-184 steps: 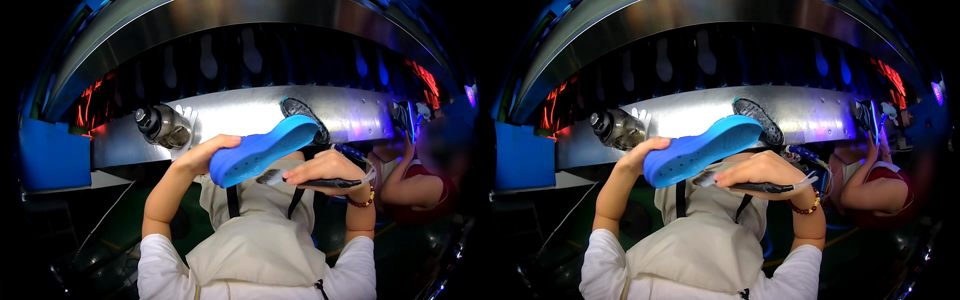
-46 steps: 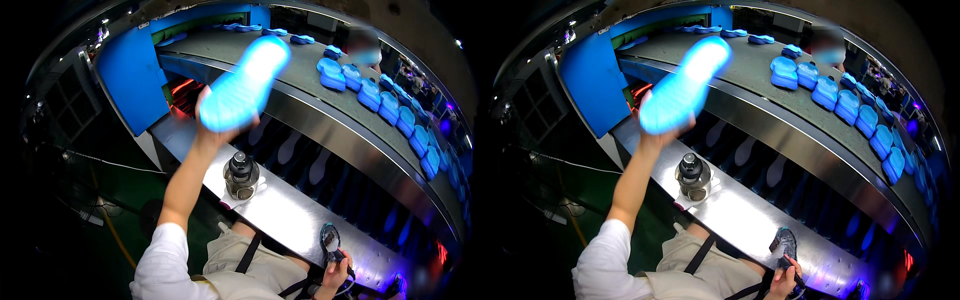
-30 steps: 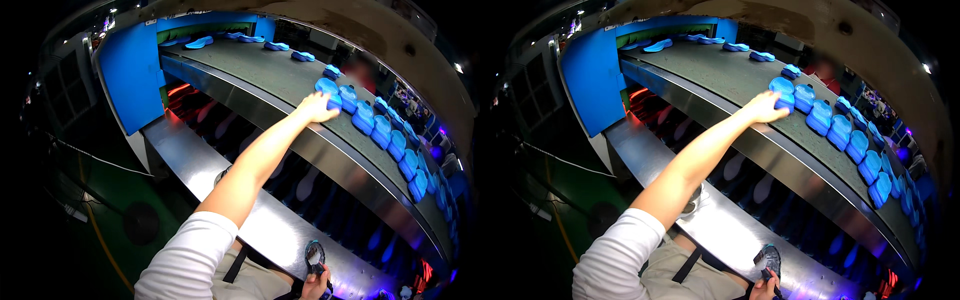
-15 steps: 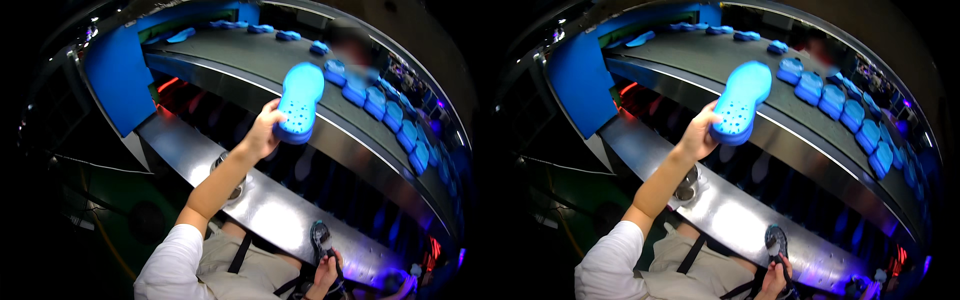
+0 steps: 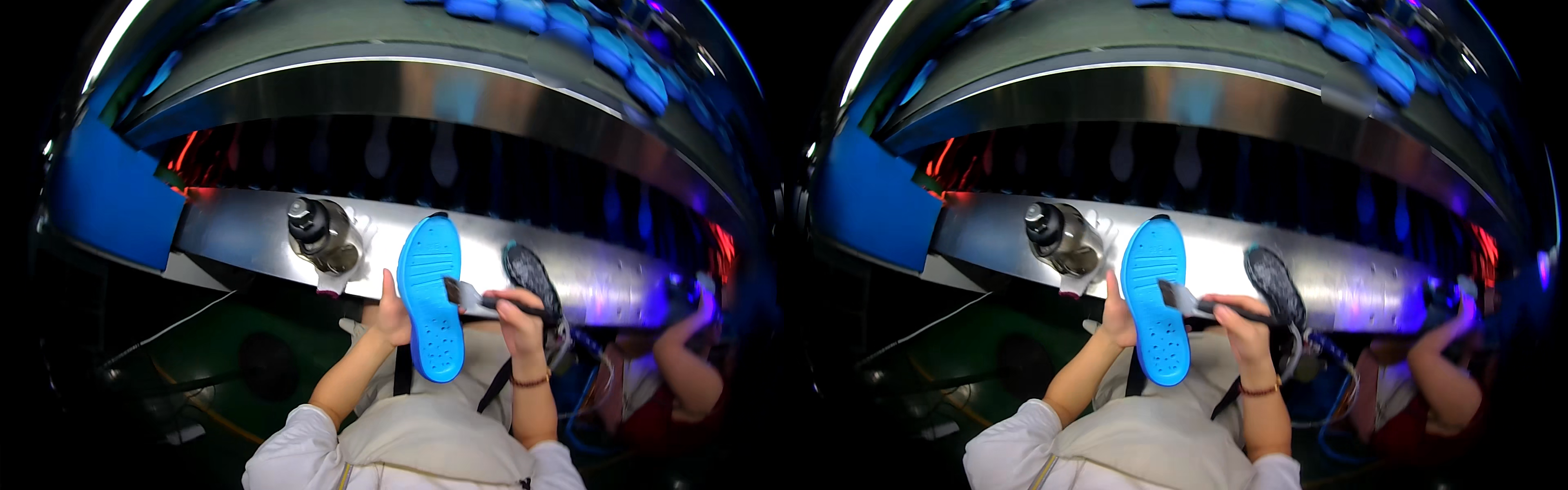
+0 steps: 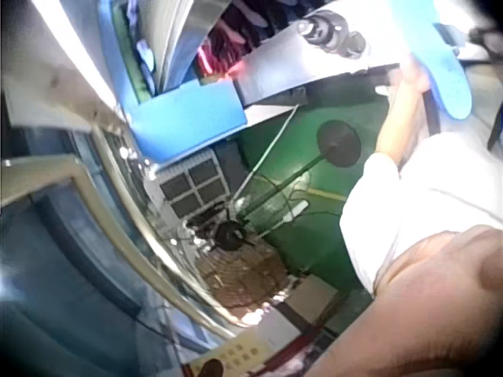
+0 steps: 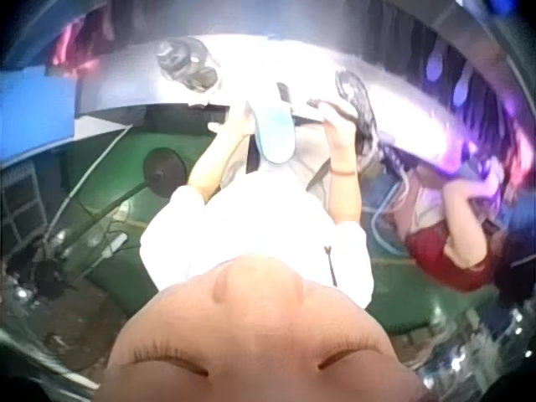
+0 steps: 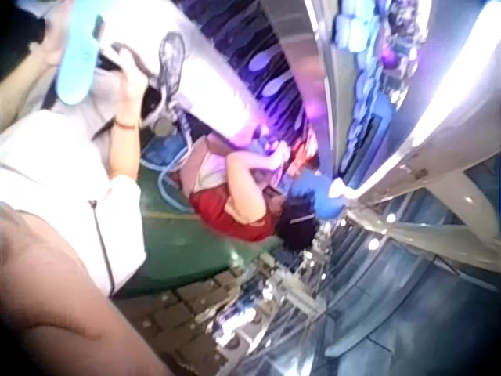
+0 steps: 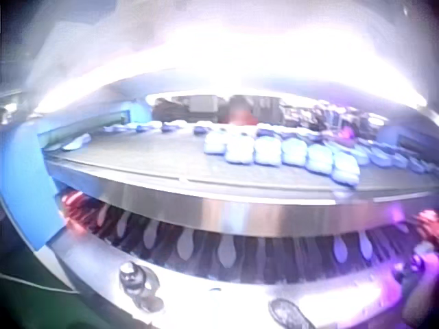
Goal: The person picks blue slipper soles from a conveyor belt and uses a handheld tool to scrape and trim the bottom surface. They repeatedly flip the soles to work on different areas and place the finished soles back onto the conveyor.
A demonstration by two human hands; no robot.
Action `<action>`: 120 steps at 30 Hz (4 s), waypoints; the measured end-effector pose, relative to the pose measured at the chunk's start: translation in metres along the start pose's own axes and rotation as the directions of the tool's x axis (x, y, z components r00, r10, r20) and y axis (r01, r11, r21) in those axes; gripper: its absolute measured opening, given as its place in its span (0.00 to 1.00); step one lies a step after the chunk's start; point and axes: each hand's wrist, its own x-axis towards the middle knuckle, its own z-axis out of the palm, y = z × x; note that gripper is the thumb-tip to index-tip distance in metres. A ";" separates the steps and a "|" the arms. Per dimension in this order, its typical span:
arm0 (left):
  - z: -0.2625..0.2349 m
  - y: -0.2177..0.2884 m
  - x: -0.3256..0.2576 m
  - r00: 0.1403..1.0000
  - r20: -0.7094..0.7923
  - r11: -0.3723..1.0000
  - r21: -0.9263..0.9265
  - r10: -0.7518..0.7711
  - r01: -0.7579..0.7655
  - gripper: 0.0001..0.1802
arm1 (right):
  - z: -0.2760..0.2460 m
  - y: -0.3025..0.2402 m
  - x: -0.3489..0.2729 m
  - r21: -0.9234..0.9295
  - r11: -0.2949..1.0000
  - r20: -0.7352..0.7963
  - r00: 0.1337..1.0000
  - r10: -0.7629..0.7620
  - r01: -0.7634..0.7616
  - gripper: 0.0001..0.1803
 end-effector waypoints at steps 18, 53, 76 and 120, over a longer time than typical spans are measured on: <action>0.007 0.011 0.018 0.934 -0.333 0.959 0.282 0.129 -0.031 0.51 | 0.024 0.000 -0.022 -0.737 0.450 0.520 0.848 -0.099 0.505 0.08; 0.089 0.026 0.042 0.917 -0.073 0.878 0.327 0.393 -0.350 0.57 | 0.013 -0.055 -0.011 -0.533 0.694 0.527 0.832 -0.175 0.484 0.12; 0.087 0.041 0.026 0.922 -0.143 0.794 0.474 -0.359 0.382 0.34 | 0.027 -0.063 -0.018 -0.527 0.742 0.639 0.769 0.025 0.415 0.12; 0.036 0.018 0.031 0.959 -0.207 0.953 0.272 0.193 -0.134 0.53 | 0.042 -0.037 -0.035 -0.652 0.330 0.677 0.720 -0.150 0.682 0.09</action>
